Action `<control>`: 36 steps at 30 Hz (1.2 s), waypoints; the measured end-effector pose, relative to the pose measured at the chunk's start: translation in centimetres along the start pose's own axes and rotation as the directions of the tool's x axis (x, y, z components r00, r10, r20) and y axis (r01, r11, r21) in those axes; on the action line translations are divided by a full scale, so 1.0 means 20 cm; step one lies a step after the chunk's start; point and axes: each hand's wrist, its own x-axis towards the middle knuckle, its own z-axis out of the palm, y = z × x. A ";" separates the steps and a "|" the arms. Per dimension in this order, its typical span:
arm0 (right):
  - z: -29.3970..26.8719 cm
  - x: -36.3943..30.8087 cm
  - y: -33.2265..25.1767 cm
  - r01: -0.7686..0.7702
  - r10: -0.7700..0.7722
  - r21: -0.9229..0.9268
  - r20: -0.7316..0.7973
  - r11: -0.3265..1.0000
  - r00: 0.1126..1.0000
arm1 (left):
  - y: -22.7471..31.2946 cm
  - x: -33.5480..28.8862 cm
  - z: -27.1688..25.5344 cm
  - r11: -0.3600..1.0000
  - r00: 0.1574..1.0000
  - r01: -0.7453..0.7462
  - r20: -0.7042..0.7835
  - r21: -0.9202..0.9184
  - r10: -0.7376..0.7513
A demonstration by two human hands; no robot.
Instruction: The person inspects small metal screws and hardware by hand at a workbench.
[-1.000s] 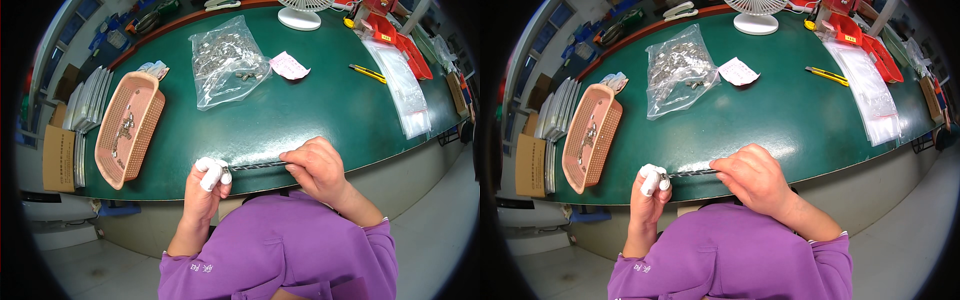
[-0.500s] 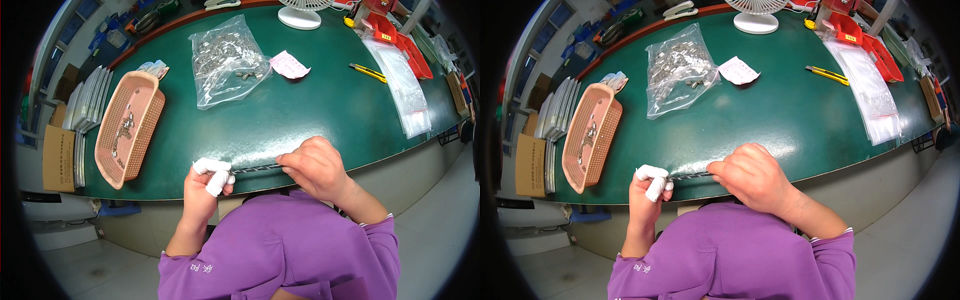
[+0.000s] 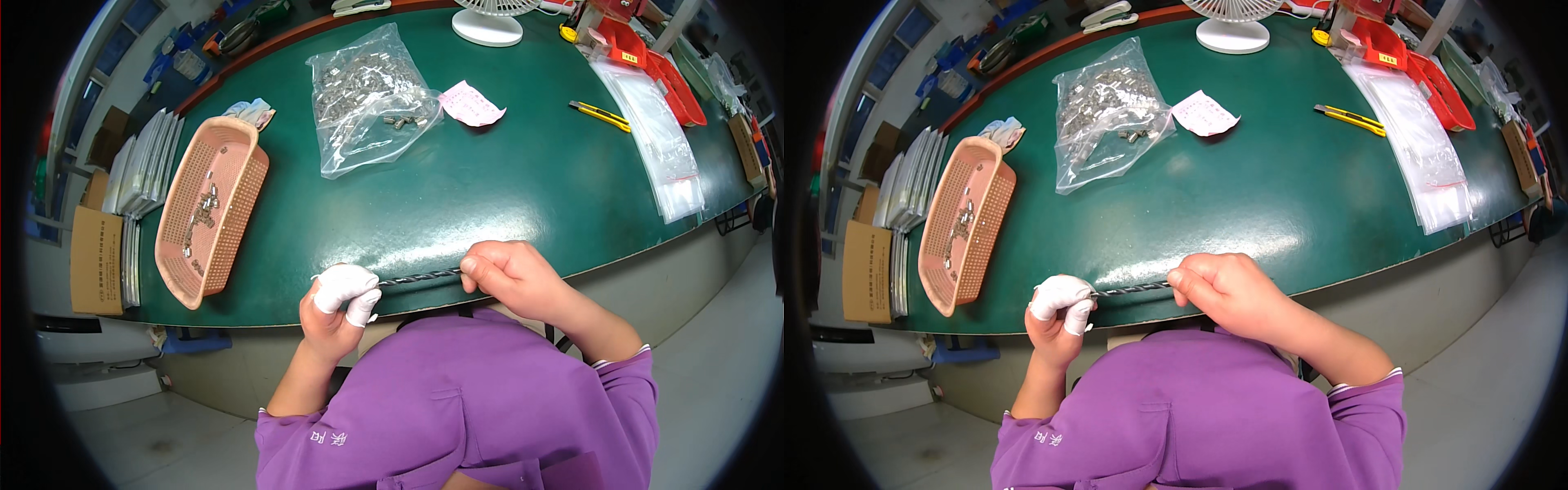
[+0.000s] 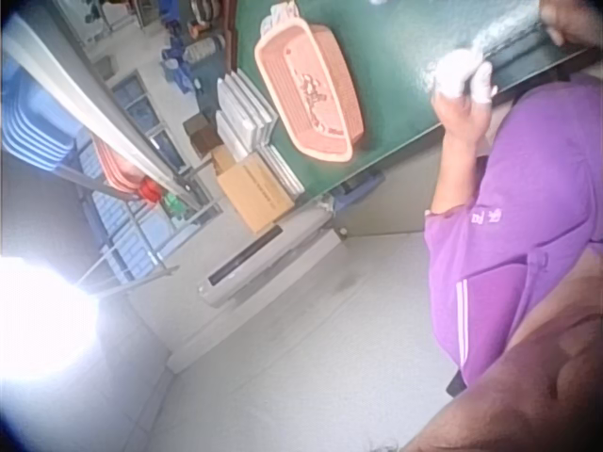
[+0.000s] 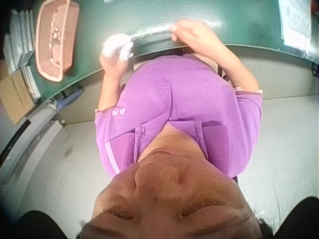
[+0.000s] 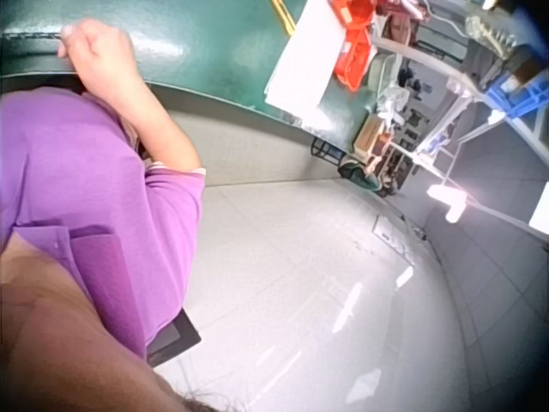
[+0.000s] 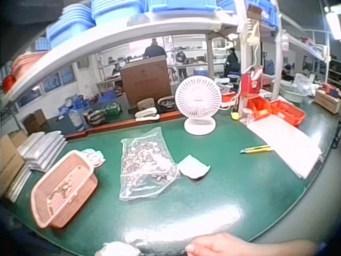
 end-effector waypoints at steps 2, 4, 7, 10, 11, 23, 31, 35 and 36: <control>0.03 0.04 0.06 0.486 -0.590 -0.393 -0.206 0.780 0.781 | 0.02 -0.01 0.02 0.954 0.964 0.249 -0.052 -0.165 -0.261; 0.03 0.04 0.03 0.520 -0.675 -0.494 -0.205 0.696 0.709 | 0.05 0.00 0.03 0.884 0.920 0.358 -0.051 -0.302 -0.390; 0.02 0.02 -0.01 0.543 -0.793 -0.643 -0.171 0.540 0.585 | 0.06 0.00 0.04 0.759 0.844 0.475 -0.013 -0.446 -0.536; 0.02 0.03 -0.01 0.538 -0.792 -0.655 -0.156 0.531 0.590 | 0.05 -0.01 0.04 0.786 0.865 0.447 -0.020 -0.427 -0.502; 0.01 0.04 -0.01 0.531 -0.750 -0.612 -0.161 0.586 0.642 | 0.05 -0.01 0.04 0.832 0.895 0.392 -0.044 -0.393 -0.443; 0.05 0.07 0.06 0.507 -0.667 -0.489 -0.236 0.710 0.706 | -0.04 0.03 -0.02 0.995 0.998 -0.025 0.064 0.098 0.019; -0.01 0.05 -0.02 0.549 -0.849 -0.749 -0.033 0.371 0.528 | 0.05 0.04 -0.01 0.504 0.731 0.602 0.173 -0.619 -0.660; 0.02 0.03 0.02 0.474 -0.528 -0.295 -0.136 0.830 0.839 | -0.02 0.04 -0.02 0.977 0.989 -0.145 0.042 0.156 0.140; 0.01 0.03 0.00 0.474 -0.527 -0.295 -0.137 0.830 0.839 | -0.01 0.05 -0.03 0.944 0.968 -0.251 0.076 0.214 0.240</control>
